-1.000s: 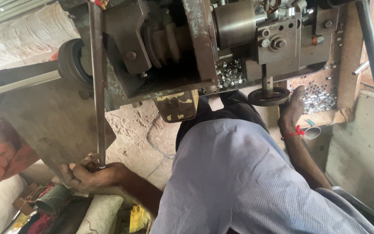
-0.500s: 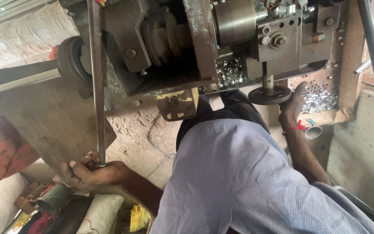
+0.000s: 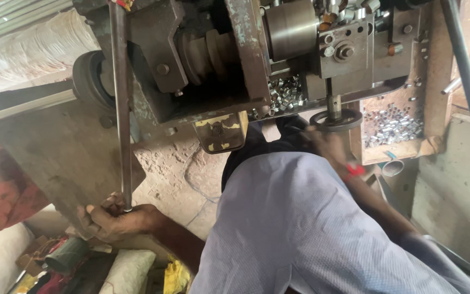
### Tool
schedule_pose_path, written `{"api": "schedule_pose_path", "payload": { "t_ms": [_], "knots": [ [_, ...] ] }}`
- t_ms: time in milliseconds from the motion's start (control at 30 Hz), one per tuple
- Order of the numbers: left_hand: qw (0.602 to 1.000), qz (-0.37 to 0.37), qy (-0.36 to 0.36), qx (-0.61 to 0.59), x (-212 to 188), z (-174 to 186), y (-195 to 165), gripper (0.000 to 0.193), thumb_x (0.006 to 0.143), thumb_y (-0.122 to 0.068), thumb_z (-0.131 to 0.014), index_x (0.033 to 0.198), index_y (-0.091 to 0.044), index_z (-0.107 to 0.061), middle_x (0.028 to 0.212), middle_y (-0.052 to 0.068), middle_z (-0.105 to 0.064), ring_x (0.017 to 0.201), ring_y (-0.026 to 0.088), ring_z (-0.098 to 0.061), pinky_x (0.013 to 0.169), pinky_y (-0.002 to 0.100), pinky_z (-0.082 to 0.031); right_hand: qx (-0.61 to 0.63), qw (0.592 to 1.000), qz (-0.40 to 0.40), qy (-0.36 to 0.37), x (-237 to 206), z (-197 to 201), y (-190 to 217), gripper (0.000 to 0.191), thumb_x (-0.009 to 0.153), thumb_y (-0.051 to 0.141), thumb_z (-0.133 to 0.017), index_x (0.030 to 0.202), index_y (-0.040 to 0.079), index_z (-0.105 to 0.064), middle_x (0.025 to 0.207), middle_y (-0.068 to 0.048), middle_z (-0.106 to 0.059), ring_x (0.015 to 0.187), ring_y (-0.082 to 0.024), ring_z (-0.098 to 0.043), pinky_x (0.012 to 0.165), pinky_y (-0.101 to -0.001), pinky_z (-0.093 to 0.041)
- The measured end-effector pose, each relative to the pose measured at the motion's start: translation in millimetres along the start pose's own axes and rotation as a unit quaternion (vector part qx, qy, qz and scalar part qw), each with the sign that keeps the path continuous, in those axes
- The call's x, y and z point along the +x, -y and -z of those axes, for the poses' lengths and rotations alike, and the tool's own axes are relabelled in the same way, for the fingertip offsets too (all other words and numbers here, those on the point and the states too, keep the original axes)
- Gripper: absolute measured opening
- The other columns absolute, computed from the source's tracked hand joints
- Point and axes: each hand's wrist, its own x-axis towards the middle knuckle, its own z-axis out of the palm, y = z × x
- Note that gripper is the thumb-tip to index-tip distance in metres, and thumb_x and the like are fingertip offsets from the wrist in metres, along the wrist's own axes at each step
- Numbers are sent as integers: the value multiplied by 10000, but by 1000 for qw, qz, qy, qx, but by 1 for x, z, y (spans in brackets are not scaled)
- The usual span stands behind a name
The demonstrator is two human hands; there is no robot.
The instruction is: The person operates an industrial machine to produce metal nuts, pulling a long lever and collecting the produced parts in a tray.
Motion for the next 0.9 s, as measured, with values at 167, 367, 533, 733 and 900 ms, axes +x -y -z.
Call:
{"api": "schedule_pose_path", "payload": {
  "t_ms": [167,367,533,733,900],
  "knots": [
    [977,113,2,-180,-7,3,10,365,1048,-217,-609,1224,98,-665,1096,169,-619,703,111,-581,582,234,-470,-128,991,-50,2,19,30,-7,356,1018,345,-520,1145,77,-717,1041,-110,-719,919,-191,-583,773,-342,-448],
    [959,128,10,-254,-4,3,15,423,1040,-288,-555,1230,74,-663,1031,99,-645,665,70,-524,559,206,-417,-49,975,-107,188,-13,44,-15,315,1045,279,-501,1174,75,-704,1156,-138,-725,1076,-227,-658,902,-362,-512],
    [971,86,2,-222,-16,8,4,381,1082,-173,-555,1362,86,-563,1089,180,-557,769,120,-613,609,225,-535,-243,958,128,78,24,30,-1,325,1051,290,-478,1200,94,-692,1164,-138,-689,1049,-269,-638,881,-397,-519],
    [974,-213,73,35,-37,23,-28,326,1182,-107,-552,1451,-17,-392,1343,271,-595,846,189,-641,567,282,-515,-173,955,-158,181,-4,67,15,454,1117,400,-362,1246,119,-695,1138,-97,-760,1062,-263,-691,943,-390,-501],
    [970,-222,89,34,-36,31,-37,391,1149,-261,-510,1467,-57,-410,1356,250,-609,898,252,-698,573,300,-535,-259,925,195,197,31,23,2,371,1072,373,-479,1266,108,-650,1226,-142,-706,1144,-308,-657,1007,-435,-498]
  ]
}}
